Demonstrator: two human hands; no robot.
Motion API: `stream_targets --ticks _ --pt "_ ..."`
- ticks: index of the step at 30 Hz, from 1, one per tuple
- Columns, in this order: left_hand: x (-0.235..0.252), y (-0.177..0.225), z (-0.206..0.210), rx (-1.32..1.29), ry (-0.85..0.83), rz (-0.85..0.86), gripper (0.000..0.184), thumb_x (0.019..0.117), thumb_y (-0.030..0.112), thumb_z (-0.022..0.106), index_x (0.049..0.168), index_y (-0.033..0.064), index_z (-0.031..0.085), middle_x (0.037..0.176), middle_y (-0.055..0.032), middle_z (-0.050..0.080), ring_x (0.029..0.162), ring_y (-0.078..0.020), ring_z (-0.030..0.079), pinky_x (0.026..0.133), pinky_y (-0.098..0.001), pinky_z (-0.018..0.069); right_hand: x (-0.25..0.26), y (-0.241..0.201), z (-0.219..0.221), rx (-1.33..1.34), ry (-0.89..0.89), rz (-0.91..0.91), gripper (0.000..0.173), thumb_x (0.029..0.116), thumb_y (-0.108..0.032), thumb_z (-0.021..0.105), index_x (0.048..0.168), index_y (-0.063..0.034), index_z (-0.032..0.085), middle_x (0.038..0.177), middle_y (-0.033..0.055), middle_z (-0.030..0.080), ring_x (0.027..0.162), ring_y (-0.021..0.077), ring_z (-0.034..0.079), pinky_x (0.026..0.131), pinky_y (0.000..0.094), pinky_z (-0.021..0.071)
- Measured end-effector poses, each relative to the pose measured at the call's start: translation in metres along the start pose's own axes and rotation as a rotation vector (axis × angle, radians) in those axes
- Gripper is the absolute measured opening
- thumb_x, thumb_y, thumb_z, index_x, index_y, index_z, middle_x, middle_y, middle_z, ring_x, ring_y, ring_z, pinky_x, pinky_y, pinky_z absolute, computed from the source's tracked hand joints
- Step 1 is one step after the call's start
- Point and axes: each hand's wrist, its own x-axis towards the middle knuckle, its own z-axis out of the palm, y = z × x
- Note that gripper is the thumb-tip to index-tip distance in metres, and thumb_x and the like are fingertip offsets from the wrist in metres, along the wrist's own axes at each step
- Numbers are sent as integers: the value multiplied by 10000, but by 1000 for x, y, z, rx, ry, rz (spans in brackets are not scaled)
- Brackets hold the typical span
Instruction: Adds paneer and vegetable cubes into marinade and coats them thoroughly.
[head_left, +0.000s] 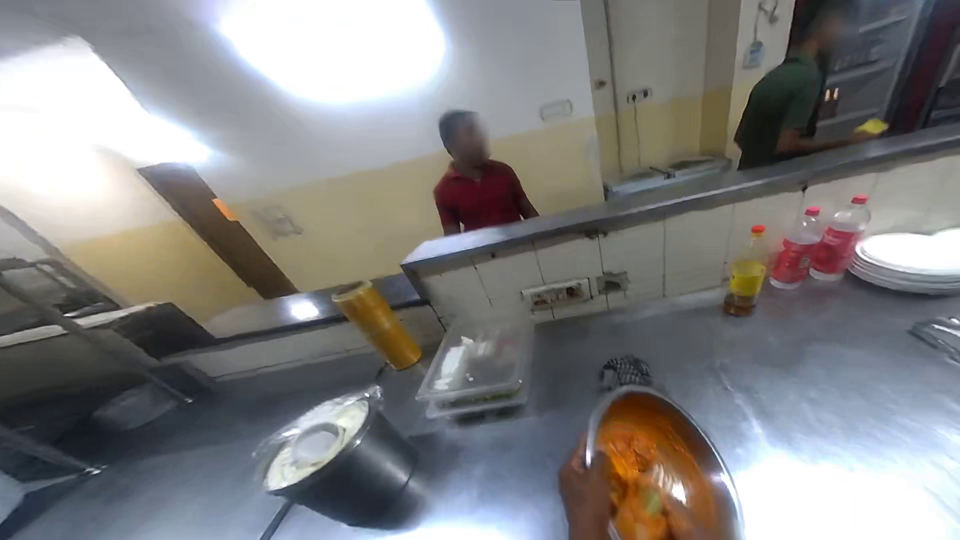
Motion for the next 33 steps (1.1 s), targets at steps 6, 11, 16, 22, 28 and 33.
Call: stream_targets --ticks 6,11,16,22,28,33 --pt "-5 -40 -23 -166 112 -110 368 1024 10 545 1385 -63 557 1302 -229 631 1096 -227 660 944 -362 540 39 -38 -38 -452 47 -95 320 1134 -259 340 1313 -74 531 1101 98 636 962 179 644 814 367 555" --pt "-14 -49 -25 -204 112 -146 372 1013 -15 546 1381 -67 555 1296 -219 634 1071 -202 667 918 -330 550 72 -70 -24 -1349 181 -295 535 910 -203 747 1366 16 573 1298 266 621 1216 379 608 1038 559 473" --pt "-11 -55 -25 -214 67 -132 360 1011 -14 540 1365 -71 570 1276 -204 651 1068 -189 672 923 -322 551 67 -15 -9 -1557 -61 -483 532 1033 -186 557 1508 31 455 1583 295 375 1483 422 366 1221 520 310" --pt "-7 -60 -34 -284 90 -157 375 1003 -37 534 1375 -81 546 1257 -214 647 1032 -188 678 891 -320 564 47 -4 -73 -1921 -394 -418 484 973 -7 599 1454 -32 557 1514 287 467 1416 472 437 1148 595 382" --pt "-7 -62 -37 -294 81 -162 375 1004 -39 535 1377 -68 555 1250 -199 658 1019 -181 685 878 -314 572 48 -58 -59 -1553 12 -287 411 1028 -198 587 1341 66 552 1269 277 622 1212 380 605 1053 542 454" --pt "-6 -64 -37 -299 81 -160 382 995 -51 532 1376 -70 556 1231 -203 663 998 -191 691 860 -322 579 54 -48 -49 -1681 -64 -249 361 1036 -245 566 1173 81 636 1119 283 649 1076 406 630 958 579 463"
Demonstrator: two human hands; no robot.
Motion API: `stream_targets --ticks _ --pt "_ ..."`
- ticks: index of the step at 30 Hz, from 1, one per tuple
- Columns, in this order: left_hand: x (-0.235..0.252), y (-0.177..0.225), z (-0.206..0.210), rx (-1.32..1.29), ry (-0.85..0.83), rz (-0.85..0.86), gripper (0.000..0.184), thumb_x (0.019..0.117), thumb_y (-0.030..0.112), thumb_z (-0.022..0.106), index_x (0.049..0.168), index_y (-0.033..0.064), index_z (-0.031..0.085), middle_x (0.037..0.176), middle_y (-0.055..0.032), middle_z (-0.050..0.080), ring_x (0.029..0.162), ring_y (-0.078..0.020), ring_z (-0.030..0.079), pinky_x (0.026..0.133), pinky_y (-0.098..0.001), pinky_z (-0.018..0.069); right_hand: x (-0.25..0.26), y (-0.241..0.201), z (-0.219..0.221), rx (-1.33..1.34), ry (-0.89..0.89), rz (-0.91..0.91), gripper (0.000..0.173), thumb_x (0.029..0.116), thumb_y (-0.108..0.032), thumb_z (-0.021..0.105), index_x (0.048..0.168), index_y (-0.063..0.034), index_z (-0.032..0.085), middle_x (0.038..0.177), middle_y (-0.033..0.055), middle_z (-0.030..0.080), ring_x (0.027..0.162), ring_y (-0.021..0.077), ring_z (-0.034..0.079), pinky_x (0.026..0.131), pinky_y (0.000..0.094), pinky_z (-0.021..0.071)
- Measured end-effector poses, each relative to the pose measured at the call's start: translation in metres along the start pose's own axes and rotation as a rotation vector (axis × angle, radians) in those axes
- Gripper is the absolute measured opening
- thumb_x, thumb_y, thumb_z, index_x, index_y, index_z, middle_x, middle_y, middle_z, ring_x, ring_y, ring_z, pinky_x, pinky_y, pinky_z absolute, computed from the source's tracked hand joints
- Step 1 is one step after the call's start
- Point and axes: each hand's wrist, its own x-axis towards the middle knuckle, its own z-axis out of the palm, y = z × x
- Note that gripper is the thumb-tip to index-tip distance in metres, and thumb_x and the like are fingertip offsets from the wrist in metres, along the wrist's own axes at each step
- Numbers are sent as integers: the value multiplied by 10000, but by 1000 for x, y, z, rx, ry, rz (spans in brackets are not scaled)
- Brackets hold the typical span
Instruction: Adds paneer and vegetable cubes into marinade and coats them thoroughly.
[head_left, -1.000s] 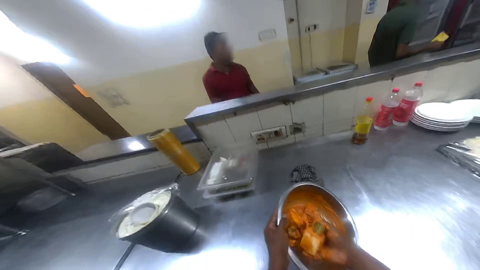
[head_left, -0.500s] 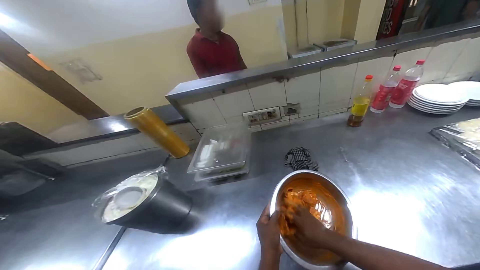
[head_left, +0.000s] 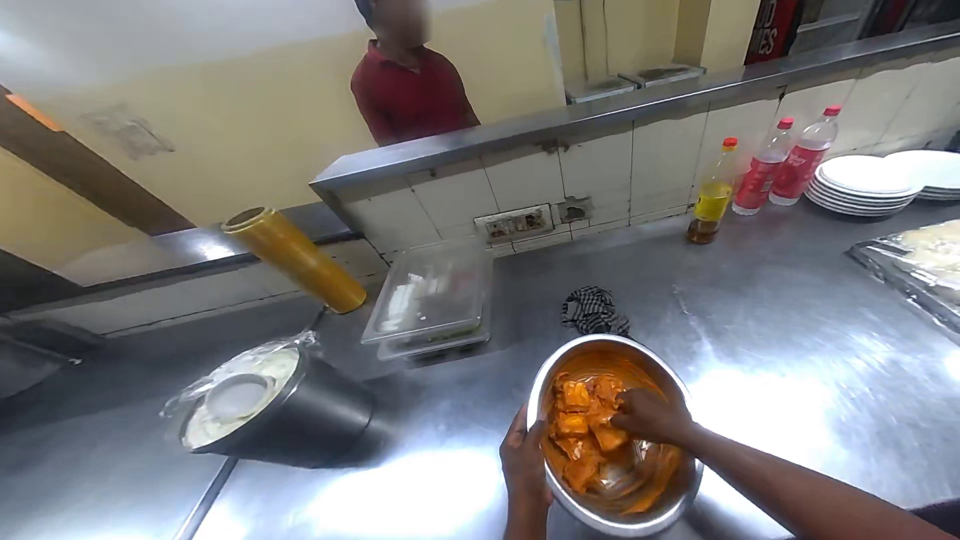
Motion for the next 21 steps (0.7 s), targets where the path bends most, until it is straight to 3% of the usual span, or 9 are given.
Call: stream_targets --ticks 3,6,7,10,11,13,15,17,21 --pt "-2 0 -1 -9 0 -2 379 995 -54 533 1373 -72 557 1224 -204 664 989 -195 693 851 -323 582 7 -9 -4 -41 97 5 307 1037 -161 565 1196 90 645 1165 291 660 1143 424 629 1023 563 459" --pt "-2 0 1 -10 -12 13 376 997 -51 532 1371 -75 558 1223 -203 670 995 -193 698 862 -317 584 23 -31 -2 102 254 29 340 1027 -223 599 1219 53 650 1192 253 669 1153 378 643 1022 526 490" --pt "-2 0 2 0 -23 21 369 1002 -44 530 1368 -75 561 1231 -203 668 1010 -192 694 876 -318 579 28 -41 4 118 207 26 417 1029 -260 604 1298 59 610 1292 271 625 1235 393 602 1068 535 463" --pt "-2 4 7 37 -33 37 358 1006 -30 533 1359 -75 571 1246 -200 665 1043 -192 680 910 -325 560 26 -52 49 12 52 -140 730 964 -290 663 1527 79 378 1570 347 340 1475 466 345 1211 559 303" --pt "-2 6 8 39 -17 33 353 1003 -35 538 1351 -77 576 1226 -202 669 1018 -191 684 890 -323 564 18 -47 63 -51 29 -248 725 962 -265 663 1536 69 372 1568 347 350 1479 470 339 1220 555 285" --pt "1 7 4 30 -5 25 355 1002 -44 533 1353 -80 570 1222 -206 667 997 -183 688 871 -315 571 -1 -26 75 -173 -41 -454 577 979 -179 651 1491 24 477 1499 321 459 1422 481 416 1185 593 317" --pt "3 7 0 15 -10 28 362 1001 -52 525 1360 -82 562 1212 -203 671 982 -178 697 854 -309 582 -9 -3 59 -255 -130 -520 508 947 -96 688 1436 -24 569 1469 300 507 1401 510 423 1173 685 258" --pt "4 6 -1 13 -13 32 370 996 -63 525 1364 -80 559 1213 -204 670 982 -180 698 853 -309 584 0 8 30 -224 -119 -438 498 919 -116 737 1387 -9 607 1460 299 511 1385 491 447 1171 644 300" --pt "7 6 4 14 -20 58 374 993 -63 524 1365 -86 552 1209 -208 666 970 -179 695 846 -306 582 31 2 3 -78 140 -182 394 1004 -151 627 1352 35 603 1340 275 598 1262 411 582 1099 536 436"
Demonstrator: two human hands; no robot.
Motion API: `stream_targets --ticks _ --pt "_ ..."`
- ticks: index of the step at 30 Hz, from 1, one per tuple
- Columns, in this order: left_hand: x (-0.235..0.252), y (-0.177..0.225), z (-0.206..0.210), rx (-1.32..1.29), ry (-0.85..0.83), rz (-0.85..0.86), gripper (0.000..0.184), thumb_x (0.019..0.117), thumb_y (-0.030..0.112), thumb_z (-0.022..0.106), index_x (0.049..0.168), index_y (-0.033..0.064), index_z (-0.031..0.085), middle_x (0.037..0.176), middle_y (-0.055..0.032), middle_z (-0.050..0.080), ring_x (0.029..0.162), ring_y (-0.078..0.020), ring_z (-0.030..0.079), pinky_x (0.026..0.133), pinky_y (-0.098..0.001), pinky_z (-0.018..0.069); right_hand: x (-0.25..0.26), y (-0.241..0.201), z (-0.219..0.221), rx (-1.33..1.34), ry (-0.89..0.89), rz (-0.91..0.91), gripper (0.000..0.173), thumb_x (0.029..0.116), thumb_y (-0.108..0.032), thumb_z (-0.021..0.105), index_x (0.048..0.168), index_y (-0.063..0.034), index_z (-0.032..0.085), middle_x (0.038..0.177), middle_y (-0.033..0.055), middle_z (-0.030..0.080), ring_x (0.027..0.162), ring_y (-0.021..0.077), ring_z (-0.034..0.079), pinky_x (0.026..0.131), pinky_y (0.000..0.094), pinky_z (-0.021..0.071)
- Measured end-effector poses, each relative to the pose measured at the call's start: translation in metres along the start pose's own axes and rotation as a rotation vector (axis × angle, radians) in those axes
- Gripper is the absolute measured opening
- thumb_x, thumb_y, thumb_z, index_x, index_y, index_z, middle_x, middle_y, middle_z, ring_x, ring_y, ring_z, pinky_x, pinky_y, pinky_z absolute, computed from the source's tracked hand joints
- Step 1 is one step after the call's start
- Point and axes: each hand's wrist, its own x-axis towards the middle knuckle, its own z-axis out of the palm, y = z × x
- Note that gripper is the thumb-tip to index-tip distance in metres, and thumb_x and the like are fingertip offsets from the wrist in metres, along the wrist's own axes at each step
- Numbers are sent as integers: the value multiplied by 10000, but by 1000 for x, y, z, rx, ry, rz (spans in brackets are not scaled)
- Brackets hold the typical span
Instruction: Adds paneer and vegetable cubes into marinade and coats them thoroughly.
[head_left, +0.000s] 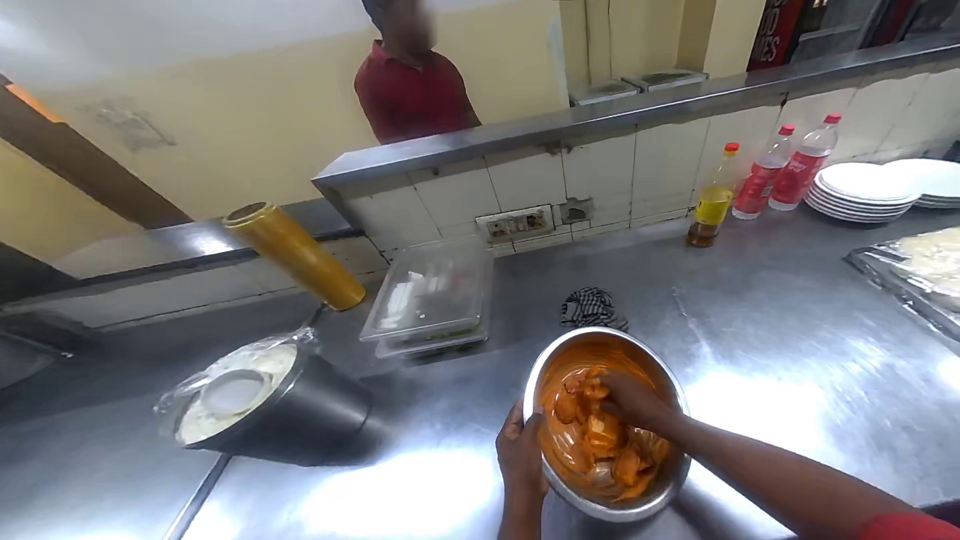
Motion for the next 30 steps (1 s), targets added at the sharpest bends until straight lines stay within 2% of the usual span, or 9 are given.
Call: stream_targets --ticks 4,6,9,12,16,20,24,27,30 --pt "-2 2 4 16 12 24 368 988 -62 537 1354 -87 564 1193 -203 675 963 -163 696 840 -294 582 -8 17 11 17 70 161 484 1028 -213 589 1438 35 528 1447 285 516 1359 418 506 1151 531 397" --pt "0 3 6 14 38 26 356 985 -68 538 1338 -92 573 1183 -201 676 956 -163 694 837 -292 581 -28 19 17 131 -21 308 687 1023 -332 587 1542 58 362 1565 308 374 1428 424 431 1175 541 359" --pt "1 7 12 32 43 30 315 986 -67 547 1294 -99 602 1138 -197 689 929 -157 695 823 -283 580 -51 -2 35 281 -63 472 952 894 -404 746 1573 58 263 1585 304 337 1414 420 442 1145 554 388" --pt "4 13 19 86 9 36 320 983 -62 548 1297 -99 603 1153 -206 687 943 -157 694 836 -283 573 -60 -42 46 397 -72 572 1091 833 -342 819 1613 7 141 1589 322 296 1386 431 465 1101 552 436" --pt "9 14 18 111 -34 5 353 992 -49 545 1342 -86 576 1229 -210 662 1012 -180 680 885 -312 560 -47 -64 40 403 -47 370 877 855 -190 791 1580 -41 321 1570 319 315 1375 407 477 1101 505 447" --pt "10 11 12 62 -20 14 378 983 -73 537 1360 -77 567 1232 -202 665 1017 -178 687 878 -303 568 -16 -23 6 187 -18 217 501 934 -137 704 1377 51 566 1363 288 580 1290 400 561 1105 531 429" --pt "12 7 8 7 19 8 371 980 -82 535 1349 -80 573 1207 -200 672 982 -179 696 846 -303 581 -10 -6 -11 63 -34 245 391 988 -79 594 1351 66 586 1352 287 587 1301 403 553 1117 522 413" --pt "14 6 5 7 31 6 359 985 -76 532 1341 -86 573 1209 -203 668 986 -180 691 855 -308 577 -17 -9 -22 -35 -249 157 522 949 -88 662 1420 79 509 1406 323 528 1336 460 501 1116 599 383" --pt "16 6 4 12 36 -4 360 987 -72 536 1344 -76 578 1211 -205 668 988 -185 688 859 -313 573 -13 -24 -40 -99 -274 143 494 930 -118 688 1358 92 557 1347 322 562 1282 461 536 1063 619 412"
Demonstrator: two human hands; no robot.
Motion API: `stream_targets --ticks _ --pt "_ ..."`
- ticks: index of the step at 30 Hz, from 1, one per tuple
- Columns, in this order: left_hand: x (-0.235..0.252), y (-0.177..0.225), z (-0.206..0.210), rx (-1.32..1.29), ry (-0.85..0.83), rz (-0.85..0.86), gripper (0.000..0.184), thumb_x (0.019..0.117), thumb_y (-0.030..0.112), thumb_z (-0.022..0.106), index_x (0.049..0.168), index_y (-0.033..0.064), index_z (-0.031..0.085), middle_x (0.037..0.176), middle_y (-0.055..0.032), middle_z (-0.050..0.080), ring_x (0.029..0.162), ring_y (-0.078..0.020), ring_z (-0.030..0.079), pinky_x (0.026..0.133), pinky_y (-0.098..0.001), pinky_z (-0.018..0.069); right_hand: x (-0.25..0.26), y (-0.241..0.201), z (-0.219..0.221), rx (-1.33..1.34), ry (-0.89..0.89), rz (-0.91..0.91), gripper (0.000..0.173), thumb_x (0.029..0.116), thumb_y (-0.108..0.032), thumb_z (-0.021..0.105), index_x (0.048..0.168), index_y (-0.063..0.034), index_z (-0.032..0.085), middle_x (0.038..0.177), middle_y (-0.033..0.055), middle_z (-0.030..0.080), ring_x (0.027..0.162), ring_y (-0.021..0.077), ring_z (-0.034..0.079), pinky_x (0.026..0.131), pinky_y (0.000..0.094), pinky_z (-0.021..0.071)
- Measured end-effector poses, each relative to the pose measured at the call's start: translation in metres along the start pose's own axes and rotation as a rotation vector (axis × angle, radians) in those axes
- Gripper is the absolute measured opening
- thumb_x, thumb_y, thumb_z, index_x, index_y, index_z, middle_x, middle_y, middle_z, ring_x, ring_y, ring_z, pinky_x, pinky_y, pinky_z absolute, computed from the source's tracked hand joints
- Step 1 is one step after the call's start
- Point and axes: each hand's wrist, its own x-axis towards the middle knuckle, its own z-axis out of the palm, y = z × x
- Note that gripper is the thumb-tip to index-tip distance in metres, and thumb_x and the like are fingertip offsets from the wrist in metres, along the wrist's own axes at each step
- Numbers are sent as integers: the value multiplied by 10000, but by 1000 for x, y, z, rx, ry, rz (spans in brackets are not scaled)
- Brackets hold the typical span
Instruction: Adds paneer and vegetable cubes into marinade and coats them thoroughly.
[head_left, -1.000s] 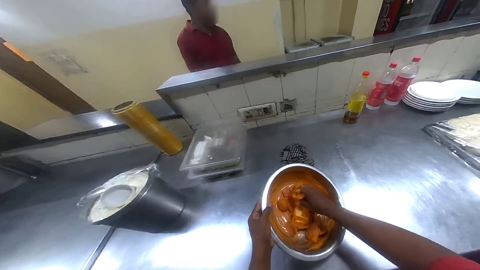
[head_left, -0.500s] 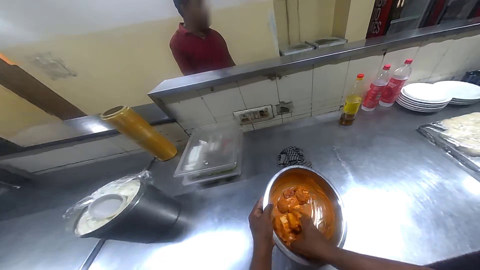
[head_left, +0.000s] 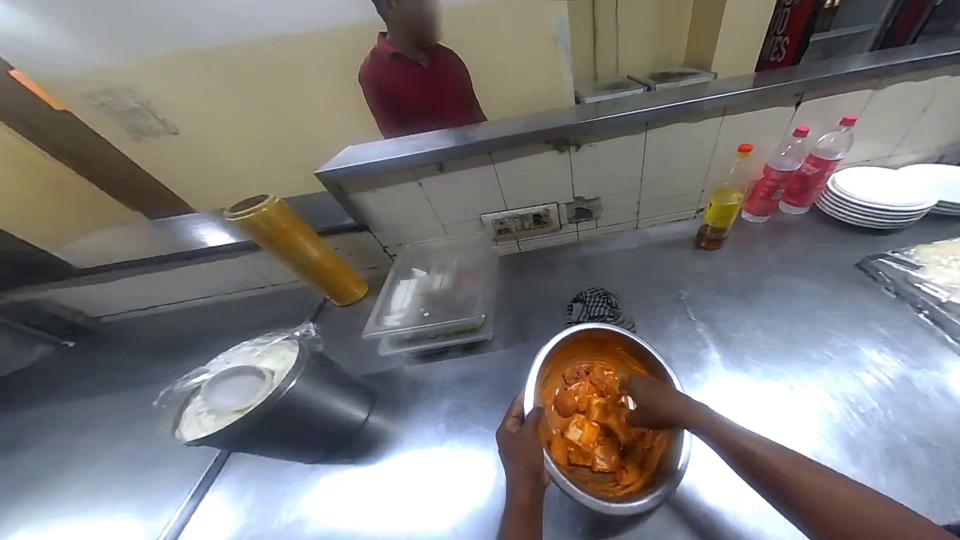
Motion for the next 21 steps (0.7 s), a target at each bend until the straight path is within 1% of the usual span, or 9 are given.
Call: stream_targets --ticks 2,5,8,11,14,16,17,19,21 --pt "0 2 3 4 -14 9 353 983 -78 533 1331 -79 586 1182 -202 676 964 -183 692 844 -312 578 4 -20 1 11 -1 -66 485 934 -88 679 1364 94 548 1372 313 553 1300 448 529 1083 600 408" --pt "-1 3 8 14 -45 33 355 975 -79 541 1328 -88 584 1180 -203 679 966 -177 692 848 -307 576 19 -33 47 -67 -46 -285 541 908 -30 705 1401 95 521 1468 318 479 1380 478 457 1143 598 370" --pt "-1 2 5 17 -34 34 351 977 -76 544 1325 -89 590 1178 -205 682 967 -179 697 847 -305 580 13 -19 84 -155 10 -371 487 975 -67 634 1441 26 525 1492 306 466 1390 498 434 1151 590 361" --pt "-1 0 -1 3 -9 23 345 972 -85 542 1312 -90 599 1169 -199 688 953 -177 701 837 -301 584 1 -1 84 -133 -5 -282 505 940 -111 675 1427 -44 561 1462 274 495 1358 461 482 1098 585 427" --pt "-2 -3 -3 -14 6 10 365 975 -89 537 1337 -84 581 1195 -206 678 971 -184 699 845 -307 583 -4 -1 57 107 3 -83 566 948 -197 695 1421 49 505 1357 295 560 1274 435 556 1067 581 440" --pt "-3 -3 -2 -17 2 9 379 978 -87 537 1356 -81 569 1211 -209 672 985 -189 699 855 -308 583 -1 -4 44 314 69 44 543 974 -247 655 1398 47 485 1262 282 611 1180 395 616 1004 569 478" --pt "-3 -2 -2 -14 2 15 376 978 -87 539 1354 -84 568 1212 -211 670 986 -188 697 857 -309 581 0 -5 37 404 96 68 531 993 -236 627 1418 38 463 1273 269 602 1177 368 612 1005 544 479" --pt "-5 -1 -1 1 3 25 378 978 -84 537 1356 -88 564 1225 -210 664 990 -177 692 862 -298 575 1 -3 27 486 126 55 546 997 -158 601 1481 20 424 1382 253 562 1274 332 574 1067 509 459" --pt "-7 -2 -1 1 7 27 380 977 -84 535 1356 -88 565 1226 -211 663 990 -177 691 859 -294 574 3 3 19 483 149 45 526 974 -120 625 1457 21 470 1404 249 552 1299 326 556 1086 503 445"
